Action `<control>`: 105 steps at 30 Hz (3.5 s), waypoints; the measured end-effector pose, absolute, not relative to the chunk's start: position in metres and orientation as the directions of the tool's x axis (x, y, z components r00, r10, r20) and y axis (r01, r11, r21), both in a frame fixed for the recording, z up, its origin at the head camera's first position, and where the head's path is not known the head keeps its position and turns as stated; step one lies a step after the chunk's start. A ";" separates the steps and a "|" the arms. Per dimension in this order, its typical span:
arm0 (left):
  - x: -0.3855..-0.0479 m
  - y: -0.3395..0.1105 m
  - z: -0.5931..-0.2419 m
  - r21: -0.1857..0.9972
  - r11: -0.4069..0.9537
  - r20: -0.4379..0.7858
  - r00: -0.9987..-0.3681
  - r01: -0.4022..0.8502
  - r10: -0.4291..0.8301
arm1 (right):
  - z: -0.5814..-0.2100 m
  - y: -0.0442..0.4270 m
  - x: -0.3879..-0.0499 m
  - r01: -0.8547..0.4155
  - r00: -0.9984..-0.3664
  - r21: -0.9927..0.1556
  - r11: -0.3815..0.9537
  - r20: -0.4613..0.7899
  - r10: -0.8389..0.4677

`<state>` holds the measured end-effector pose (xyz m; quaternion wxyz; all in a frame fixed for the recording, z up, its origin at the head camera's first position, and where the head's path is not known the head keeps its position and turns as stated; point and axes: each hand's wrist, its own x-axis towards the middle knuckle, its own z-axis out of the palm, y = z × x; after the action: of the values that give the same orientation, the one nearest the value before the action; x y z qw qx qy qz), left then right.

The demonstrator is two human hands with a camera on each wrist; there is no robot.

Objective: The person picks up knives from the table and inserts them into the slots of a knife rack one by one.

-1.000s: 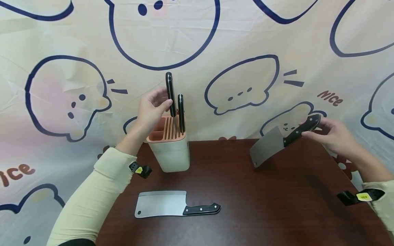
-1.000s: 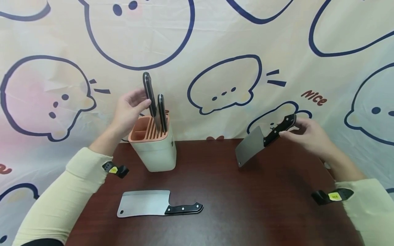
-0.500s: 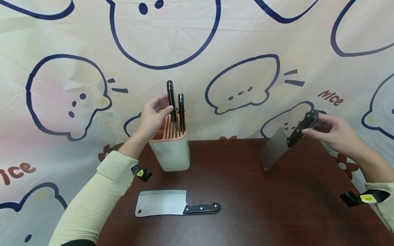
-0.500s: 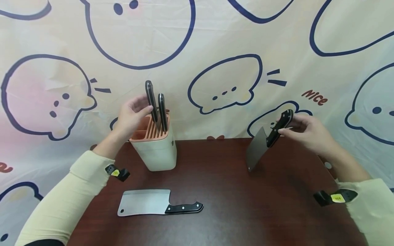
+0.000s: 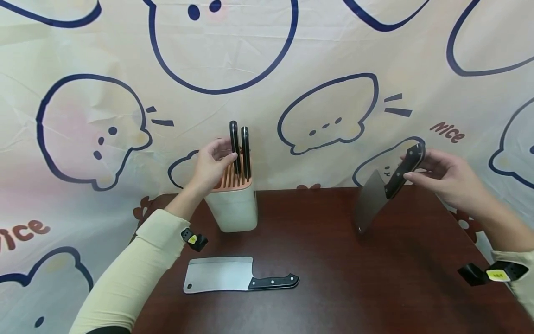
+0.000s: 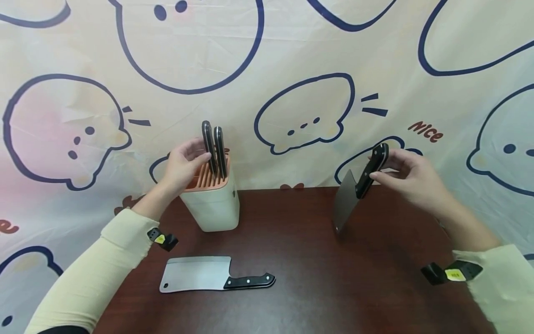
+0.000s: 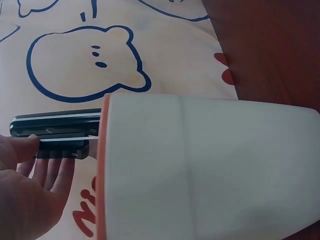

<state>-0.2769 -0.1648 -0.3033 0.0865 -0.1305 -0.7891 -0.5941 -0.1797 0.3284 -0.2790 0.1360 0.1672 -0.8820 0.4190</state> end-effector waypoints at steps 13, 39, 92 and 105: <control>-0.279 -0.166 -0.315 0.919 0.270 0.270 -0.958 0.287 0.100 | -0.277 0.320 -0.175 -0.458 -0.882 -0.693 0.556 0.431 -0.189; -0.277 -0.175 -0.312 0.896 0.287 0.321 -0.941 0.339 0.111 | -0.269 0.302 -0.171 -0.477 -0.874 -0.709 0.519 0.445 -0.196; -0.196 -0.079 -0.276 0.847 0.196 0.354 -0.799 0.494 0.485 | -0.267 0.202 -0.169 -0.505 -0.848 -0.777 0.375 0.368 -0.380; -0.191 -0.057 -0.285 0.853 0.159 0.335 -0.756 0.497 0.562 | -0.272 0.186 -0.176 -0.533 -0.823 -0.795 0.289 0.409 -0.393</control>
<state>-0.1908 -0.0566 -0.2851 -0.0298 -0.3480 -0.7607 -0.5472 -0.1755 0.1857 -0.2715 0.0673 0.2894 -0.8000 0.5212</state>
